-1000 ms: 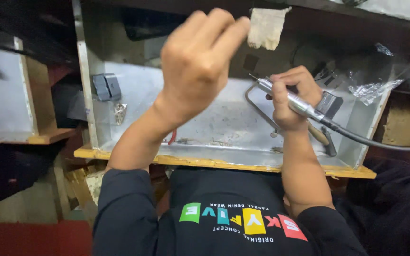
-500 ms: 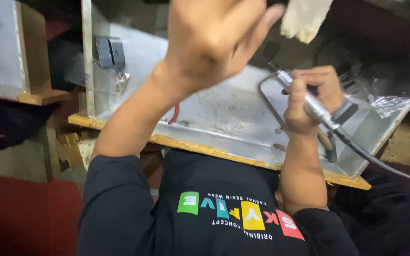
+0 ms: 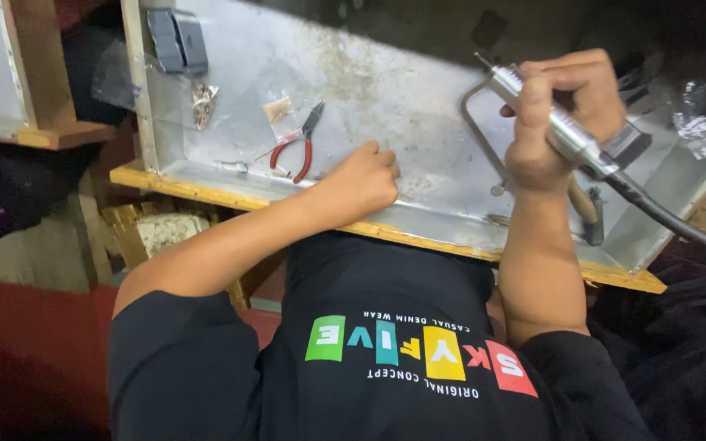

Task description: Polishing and refining a small metal jewelry component using a rotary tool and saw at a workbench

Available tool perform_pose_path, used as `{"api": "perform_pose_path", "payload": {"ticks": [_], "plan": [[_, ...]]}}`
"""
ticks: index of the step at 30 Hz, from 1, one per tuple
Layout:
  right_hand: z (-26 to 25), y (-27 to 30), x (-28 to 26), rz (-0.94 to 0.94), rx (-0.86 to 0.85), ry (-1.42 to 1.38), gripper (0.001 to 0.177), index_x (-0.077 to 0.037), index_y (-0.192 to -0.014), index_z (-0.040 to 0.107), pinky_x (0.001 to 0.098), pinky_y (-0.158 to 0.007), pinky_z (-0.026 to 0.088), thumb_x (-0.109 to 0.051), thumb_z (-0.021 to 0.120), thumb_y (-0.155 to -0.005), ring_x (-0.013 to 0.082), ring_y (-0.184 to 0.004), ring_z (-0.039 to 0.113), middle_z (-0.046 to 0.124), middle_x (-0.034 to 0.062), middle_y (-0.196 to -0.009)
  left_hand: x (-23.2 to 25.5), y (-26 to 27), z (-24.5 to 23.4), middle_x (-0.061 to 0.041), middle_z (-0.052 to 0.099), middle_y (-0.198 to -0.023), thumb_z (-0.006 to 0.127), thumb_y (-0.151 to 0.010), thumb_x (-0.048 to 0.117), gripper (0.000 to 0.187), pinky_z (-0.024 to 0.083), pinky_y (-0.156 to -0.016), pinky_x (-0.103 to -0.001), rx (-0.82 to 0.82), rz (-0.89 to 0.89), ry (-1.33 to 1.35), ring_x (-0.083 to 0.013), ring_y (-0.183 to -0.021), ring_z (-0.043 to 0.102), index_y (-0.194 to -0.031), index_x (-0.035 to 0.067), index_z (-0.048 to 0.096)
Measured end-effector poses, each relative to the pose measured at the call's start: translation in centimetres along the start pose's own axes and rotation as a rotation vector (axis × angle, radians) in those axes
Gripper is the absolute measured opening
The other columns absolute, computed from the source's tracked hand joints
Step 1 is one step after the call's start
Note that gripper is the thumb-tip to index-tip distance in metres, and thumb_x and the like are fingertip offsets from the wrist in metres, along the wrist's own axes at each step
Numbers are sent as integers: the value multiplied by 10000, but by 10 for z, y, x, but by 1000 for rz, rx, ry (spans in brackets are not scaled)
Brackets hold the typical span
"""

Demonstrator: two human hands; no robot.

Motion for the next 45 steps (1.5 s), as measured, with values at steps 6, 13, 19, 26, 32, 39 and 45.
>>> {"api": "perform_pose_path", "payload": {"ticks": [6, 13, 19, 26, 32, 39, 45], "plan": [[-5, -4, -6, -10, 18, 16, 316, 26, -929, 592, 360, -642, 491, -230, 579, -1114, 274, -763, 634, 659, 174, -908, -1, -1, 2, -7, 612, -710, 735, -715, 86, 162, 376, -592, -401, -27, -23, -41, -267, -745, 573, -648, 207, 650], [-5, -1, -3, 39, 35, -51, 288, 4, -927, 583, 349, -648, 508, -232, 615, -1089, 272, -798, 633, 665, 187, -925, 0, 5, -3, -27, 608, -728, 695, -819, 166, 168, 408, -574, -417, 14, -24, 2, -266, -722, 577, -659, 174, 642], [-6, -7, -8, -14, 29, -37, 350, 10, -882, 573, 395, -733, 511, -277, 599, -1080, 290, -811, 645, 697, 186, -868, -6, 2, -21, -48, 570, -781, 633, -790, 73, 71, 377, -565, -399, -41, -17, 41, -259, -692, 539, -788, 135, 598], [-9, -7, -3, 0, 40, -35, 316, 0, -906, 580, 400, -762, 508, -271, 597, -1066, 296, -800, 657, 697, 195, -890, -25, -9, -75, -150, 506, -742, 494, -803, 57, 126, 342, -510, -504, -129, -282, 748, -385, -555, 465, -873, 62, 390], [-9, -5, 3, -54, 53, -34, 221, 19, -910, 594, 387, -717, 518, -155, 593, -1045, 299, -792, 650, 705, 209, -896, -46, -32, -135, -58, 664, -1042, 481, -934, -19, 277, 424, -531, -457, 173, -354, 609, -325, -719, 603, -1164, 113, 561], [-5, -8, 19, -157, 302, -401, 478, -8, -977, 579, 376, -466, 596, -481, 593, -1053, 310, -674, 635, 565, 265, -899, -70, -72, -227, -80, 597, -898, 693, -1045, 16, 114, 452, -621, -388, 625, -277, 344, -283, -720, 593, -1152, 49, 672], [-23, -36, 3, -172, 163, -298, 402, -28, -1123, 554, 421, -652, 679, -394, 673, -1008, 352, -849, 685, 591, 325, -1088, -96, -94, -216, -59, 543, -887, 678, -1010, -22, 110, 387, -522, -383, 612, -362, 414, -271, -636, 508, -1102, 33, 657]]}}
Point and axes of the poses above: each hand's wrist, its own y-axis away from the middle knuckle, its own z-axis out of the palm, x = y × z, the point moved 1 cm from there along -y, towards the middle knuckle
